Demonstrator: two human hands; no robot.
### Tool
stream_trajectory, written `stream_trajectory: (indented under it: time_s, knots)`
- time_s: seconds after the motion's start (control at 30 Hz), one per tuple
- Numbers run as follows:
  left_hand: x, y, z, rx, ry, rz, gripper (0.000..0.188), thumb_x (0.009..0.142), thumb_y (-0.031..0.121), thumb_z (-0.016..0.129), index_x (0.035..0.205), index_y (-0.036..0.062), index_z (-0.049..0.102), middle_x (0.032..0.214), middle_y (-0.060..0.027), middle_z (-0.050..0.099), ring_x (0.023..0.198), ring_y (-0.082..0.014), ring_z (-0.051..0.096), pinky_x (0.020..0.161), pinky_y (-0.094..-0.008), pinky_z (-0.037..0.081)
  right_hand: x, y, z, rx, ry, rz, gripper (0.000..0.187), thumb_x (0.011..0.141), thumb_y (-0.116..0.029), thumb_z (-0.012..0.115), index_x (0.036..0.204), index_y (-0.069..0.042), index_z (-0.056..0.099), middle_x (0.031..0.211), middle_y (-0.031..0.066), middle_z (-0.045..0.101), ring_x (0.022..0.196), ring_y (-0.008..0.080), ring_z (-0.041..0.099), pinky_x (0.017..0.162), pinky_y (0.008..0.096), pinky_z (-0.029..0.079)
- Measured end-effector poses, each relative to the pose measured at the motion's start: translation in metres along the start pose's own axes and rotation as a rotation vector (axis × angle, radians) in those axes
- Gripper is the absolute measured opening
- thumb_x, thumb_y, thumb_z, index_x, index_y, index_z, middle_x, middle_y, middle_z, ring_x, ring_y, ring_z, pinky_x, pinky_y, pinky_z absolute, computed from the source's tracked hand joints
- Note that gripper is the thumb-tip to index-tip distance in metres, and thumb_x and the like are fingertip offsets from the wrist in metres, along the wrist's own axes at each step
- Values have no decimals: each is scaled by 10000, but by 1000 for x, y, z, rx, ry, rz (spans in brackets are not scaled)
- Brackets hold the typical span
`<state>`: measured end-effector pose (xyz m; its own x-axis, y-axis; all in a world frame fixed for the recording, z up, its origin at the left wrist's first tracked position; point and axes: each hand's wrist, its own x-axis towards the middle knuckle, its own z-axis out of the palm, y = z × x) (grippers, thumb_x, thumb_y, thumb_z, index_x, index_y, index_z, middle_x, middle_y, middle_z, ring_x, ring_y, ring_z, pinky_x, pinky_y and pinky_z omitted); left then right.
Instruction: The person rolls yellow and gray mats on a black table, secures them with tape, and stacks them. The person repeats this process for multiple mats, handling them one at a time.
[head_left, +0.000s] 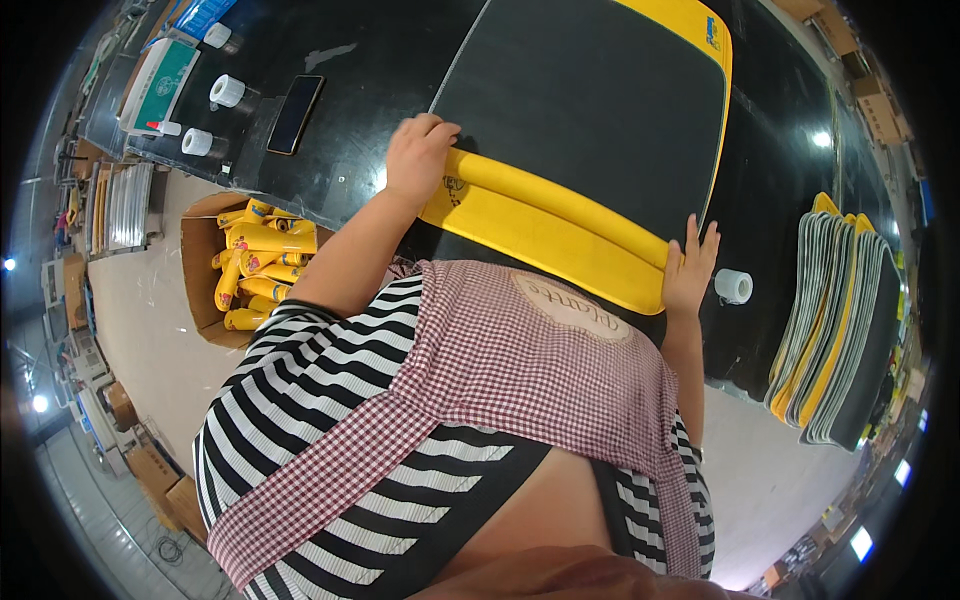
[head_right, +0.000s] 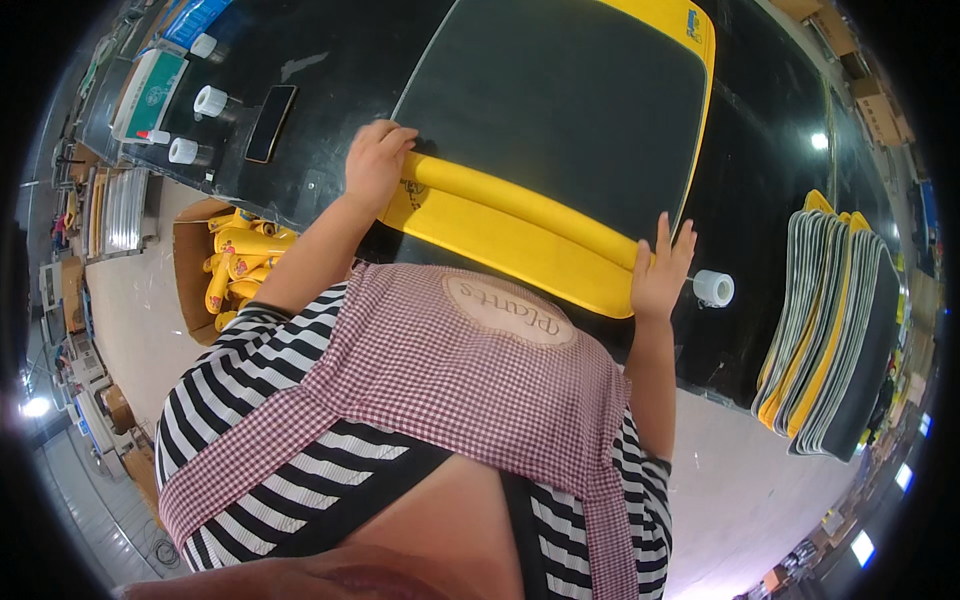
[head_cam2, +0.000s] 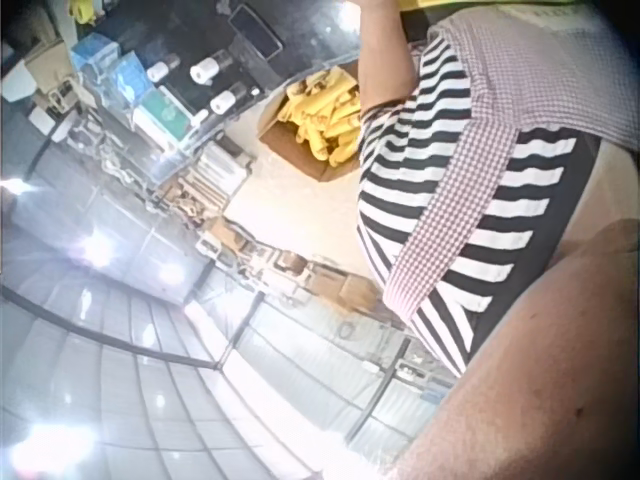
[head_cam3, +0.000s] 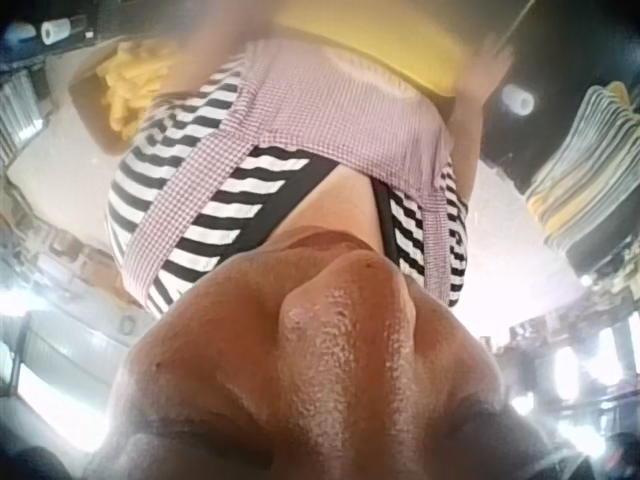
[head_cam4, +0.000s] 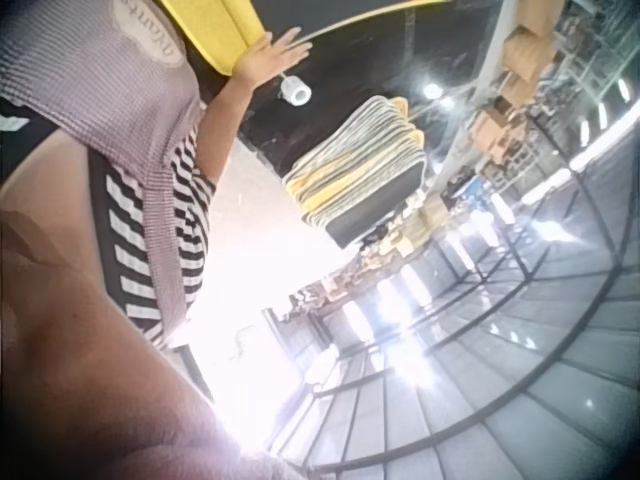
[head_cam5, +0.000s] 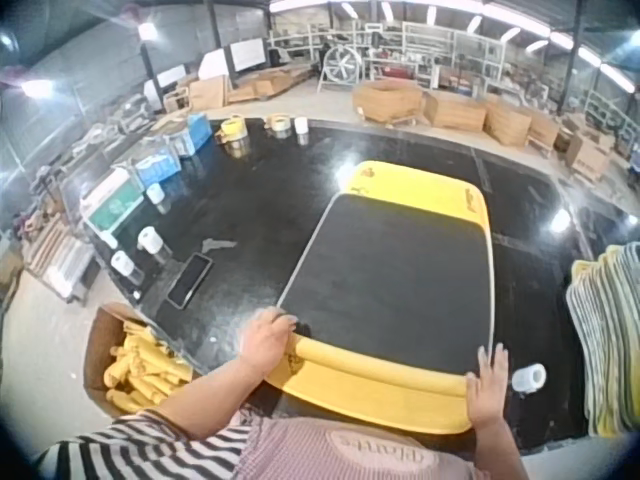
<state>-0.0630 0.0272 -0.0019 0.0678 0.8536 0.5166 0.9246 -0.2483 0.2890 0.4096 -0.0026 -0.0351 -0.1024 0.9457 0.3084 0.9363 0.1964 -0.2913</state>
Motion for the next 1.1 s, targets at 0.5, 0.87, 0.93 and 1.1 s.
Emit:
stream_trajectory:
  time_s: [0.5,0.87,0.93,1.1]
  knots:
    - [19,55,28,142,-636,12,871,912,782,515,1597,250,432,1690,-253,250,1570,-499,164,1203,-756,45,8,-52,7,-75,-189,-126,663,944,-347,685,1531,-104,496,1619,196,420,1546,408,299,1269,587,162]
    - [180,15,119,70,-338,124,374,1062,391,563,1321,159,701,1491,-88,587,1425,-281,487,1205,-421,352,117,-42,57,-71,-208,-152,602,941,-312,711,1481,-101,547,1552,172,507,1459,384,443,1218,544,307]
    - [188,24,108,50,-507,99,336,1044,359,586,1275,149,710,1431,-80,625,1366,-287,534,1143,-425,411,95,-60,57,-91,-15,-258,657,920,-344,736,1494,-103,527,1555,176,499,1485,376,408,1236,555,259]
    - [138,57,96,-91,-535,126,410,940,294,724,1314,141,656,1358,-128,623,1333,-310,539,1137,-492,390,142,-46,45,-65,-69,-296,761,897,-414,760,1534,-114,472,1575,185,468,1524,380,337,1256,583,167]
